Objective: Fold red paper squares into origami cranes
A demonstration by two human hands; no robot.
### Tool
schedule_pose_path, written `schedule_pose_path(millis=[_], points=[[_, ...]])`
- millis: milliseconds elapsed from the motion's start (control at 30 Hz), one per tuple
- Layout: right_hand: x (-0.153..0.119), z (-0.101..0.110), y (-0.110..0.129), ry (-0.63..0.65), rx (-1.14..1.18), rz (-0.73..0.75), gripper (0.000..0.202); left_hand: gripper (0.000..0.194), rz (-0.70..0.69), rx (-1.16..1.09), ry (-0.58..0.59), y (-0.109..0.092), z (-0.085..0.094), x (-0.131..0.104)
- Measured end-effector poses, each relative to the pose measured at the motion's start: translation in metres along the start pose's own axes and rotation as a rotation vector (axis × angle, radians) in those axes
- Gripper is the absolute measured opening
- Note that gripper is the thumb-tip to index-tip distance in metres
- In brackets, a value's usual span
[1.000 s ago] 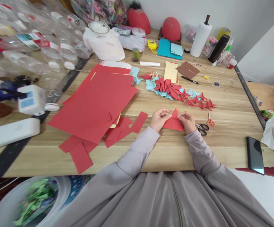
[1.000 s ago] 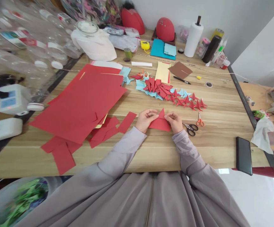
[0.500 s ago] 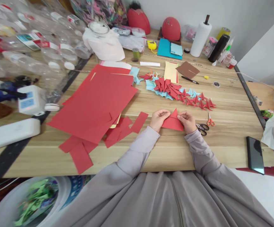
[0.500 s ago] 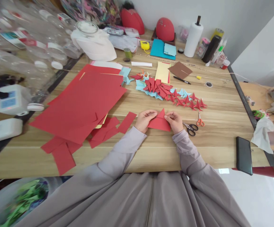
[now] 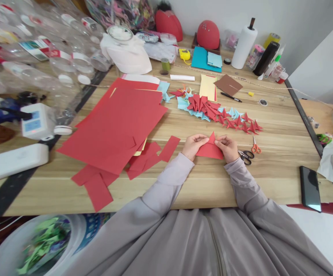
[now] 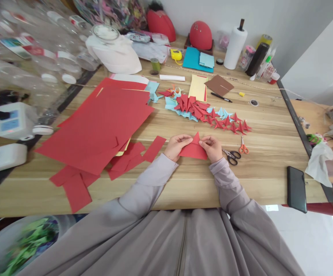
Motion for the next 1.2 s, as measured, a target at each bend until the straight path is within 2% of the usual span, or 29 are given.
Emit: schedule_pose_path(millis=[500, 667, 833, 1000, 1200], points=[[0.0, -0.001, 0.0, 0.009, -0.011, 0.016, 0.033, 0.031, 0.018, -0.018, -0.004, -0.001, -0.003, -0.002], [0.0, -0.004, 0.0, 0.037, -0.059, 0.028, 0.035, 0.033, 0.019, 0.007, 0.032, 0.0, -0.006, -0.004], [0.0, -0.007, -0.001, 0.065, -0.069, 0.024, 0.036, 0.031, -0.026, 0.068, 0.005, -0.002, -0.001, -0.002], [0.001, -0.005, -0.003, 0.037, -0.077, -0.011, 0.038, 0.03, -0.053, 0.085, -0.006, -0.004, 0.0, -0.002], [0.0, -0.013, 0.003, 0.131, -0.22, 0.084, 0.034, 0.03, -0.037, 0.065, -0.004, -0.002, -0.001, -0.002]])
Point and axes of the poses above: each hand's wrist, its own x-axis towards the middle knuckle, its own z-axis out of the back of the hand, y = z × x, the point moved 9 cm from there along x, towards the middle knuckle, and after that the axes turned 10 degrees about -x, right-handed, at the moved point
